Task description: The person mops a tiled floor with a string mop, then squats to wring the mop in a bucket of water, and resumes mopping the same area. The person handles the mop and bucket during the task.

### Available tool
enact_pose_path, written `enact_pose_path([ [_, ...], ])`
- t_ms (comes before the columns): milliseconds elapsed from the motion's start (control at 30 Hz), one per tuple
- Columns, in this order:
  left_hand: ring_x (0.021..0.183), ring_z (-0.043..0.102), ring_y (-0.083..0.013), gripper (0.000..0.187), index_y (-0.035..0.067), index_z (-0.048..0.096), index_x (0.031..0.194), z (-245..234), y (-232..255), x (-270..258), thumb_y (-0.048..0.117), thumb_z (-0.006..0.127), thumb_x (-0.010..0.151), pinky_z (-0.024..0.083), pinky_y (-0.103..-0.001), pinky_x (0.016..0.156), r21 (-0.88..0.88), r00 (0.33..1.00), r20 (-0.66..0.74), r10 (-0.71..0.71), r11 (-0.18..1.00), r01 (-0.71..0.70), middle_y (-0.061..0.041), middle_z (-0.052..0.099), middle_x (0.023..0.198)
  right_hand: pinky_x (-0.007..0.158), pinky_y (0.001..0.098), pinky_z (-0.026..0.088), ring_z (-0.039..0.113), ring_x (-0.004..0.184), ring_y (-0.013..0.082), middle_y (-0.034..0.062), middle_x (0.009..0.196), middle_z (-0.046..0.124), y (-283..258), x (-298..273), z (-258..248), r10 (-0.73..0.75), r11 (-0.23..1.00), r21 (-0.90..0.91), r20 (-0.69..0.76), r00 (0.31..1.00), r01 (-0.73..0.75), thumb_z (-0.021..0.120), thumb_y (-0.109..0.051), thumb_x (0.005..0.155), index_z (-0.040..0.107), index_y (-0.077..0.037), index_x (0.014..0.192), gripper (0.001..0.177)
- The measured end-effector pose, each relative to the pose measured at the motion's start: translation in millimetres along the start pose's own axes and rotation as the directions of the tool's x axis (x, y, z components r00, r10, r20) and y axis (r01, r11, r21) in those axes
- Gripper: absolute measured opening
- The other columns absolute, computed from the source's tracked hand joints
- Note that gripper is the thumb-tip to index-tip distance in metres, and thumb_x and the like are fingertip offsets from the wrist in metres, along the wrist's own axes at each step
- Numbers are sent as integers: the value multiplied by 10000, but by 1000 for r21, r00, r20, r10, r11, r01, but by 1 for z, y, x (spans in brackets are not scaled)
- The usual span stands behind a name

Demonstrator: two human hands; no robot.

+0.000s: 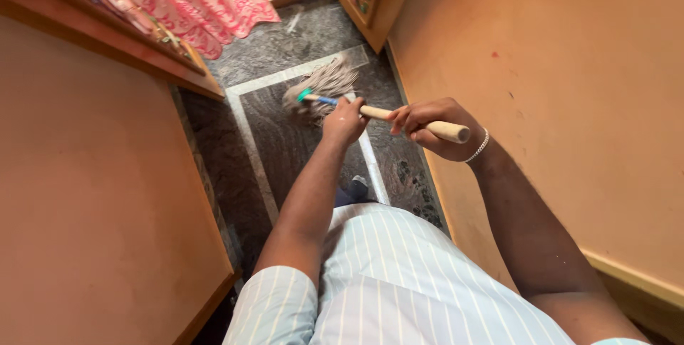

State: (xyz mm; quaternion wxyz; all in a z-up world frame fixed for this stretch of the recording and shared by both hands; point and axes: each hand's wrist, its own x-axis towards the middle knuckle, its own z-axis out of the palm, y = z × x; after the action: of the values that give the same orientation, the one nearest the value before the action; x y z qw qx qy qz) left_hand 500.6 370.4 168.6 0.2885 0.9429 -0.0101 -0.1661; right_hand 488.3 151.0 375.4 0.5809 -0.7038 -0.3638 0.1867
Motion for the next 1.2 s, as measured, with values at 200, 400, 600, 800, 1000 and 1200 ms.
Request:
enact_pose_path([
  [200,1079,668,-404,282,234,637,1200,1,-112,-29,312,654,930,546,-515,881,-90,938,-31,-345,936,341,-148,598,1299,1181,467,455,660,1201,304,153,1045,725,59,52,54,-55,981,193,150,987,25,637,-60,895,648,3,889,64],
  [400,1182,629,-459,220,150,612,1175,35,-200,-7,196,651,963,514,-497,1010,-307,862,-61,-504,831,464,-261,603,1344,1125,436,499,649,1242,298,147,1082,725,88,105,73,49,968,228,249,967,-107,612,-21,896,658,7,911,55],
  [600,1151,604,-471,207,138,652,1109,21,-160,112,96,665,907,498,-496,975,-348,932,-47,-360,880,322,-243,553,1301,1093,410,535,697,1219,276,124,1029,762,51,181,-27,113,987,88,231,966,-137,656,-52,878,690,-11,908,61],
  [800,1023,633,-407,155,66,676,933,-9,-85,212,200,745,897,531,-466,884,-481,987,-132,89,865,-142,-197,661,1040,965,375,577,748,1089,282,113,933,774,-19,227,-84,236,956,-193,52,970,-223,715,-127,826,712,-27,884,115],
  [1000,944,639,-417,241,38,671,902,-11,-67,307,256,774,917,519,-473,826,-356,942,-84,326,873,-334,-205,665,982,841,355,585,737,898,277,123,950,748,-15,268,-81,279,887,-324,-196,940,-330,629,-156,846,681,-43,867,126],
  [1200,994,631,-427,264,95,723,1036,-75,-73,312,289,753,860,520,-483,825,-205,915,-32,403,893,-400,-191,681,1109,912,382,572,722,1001,308,163,1048,722,7,282,-77,134,923,-331,-201,970,-197,610,-195,876,682,-12,953,211],
])
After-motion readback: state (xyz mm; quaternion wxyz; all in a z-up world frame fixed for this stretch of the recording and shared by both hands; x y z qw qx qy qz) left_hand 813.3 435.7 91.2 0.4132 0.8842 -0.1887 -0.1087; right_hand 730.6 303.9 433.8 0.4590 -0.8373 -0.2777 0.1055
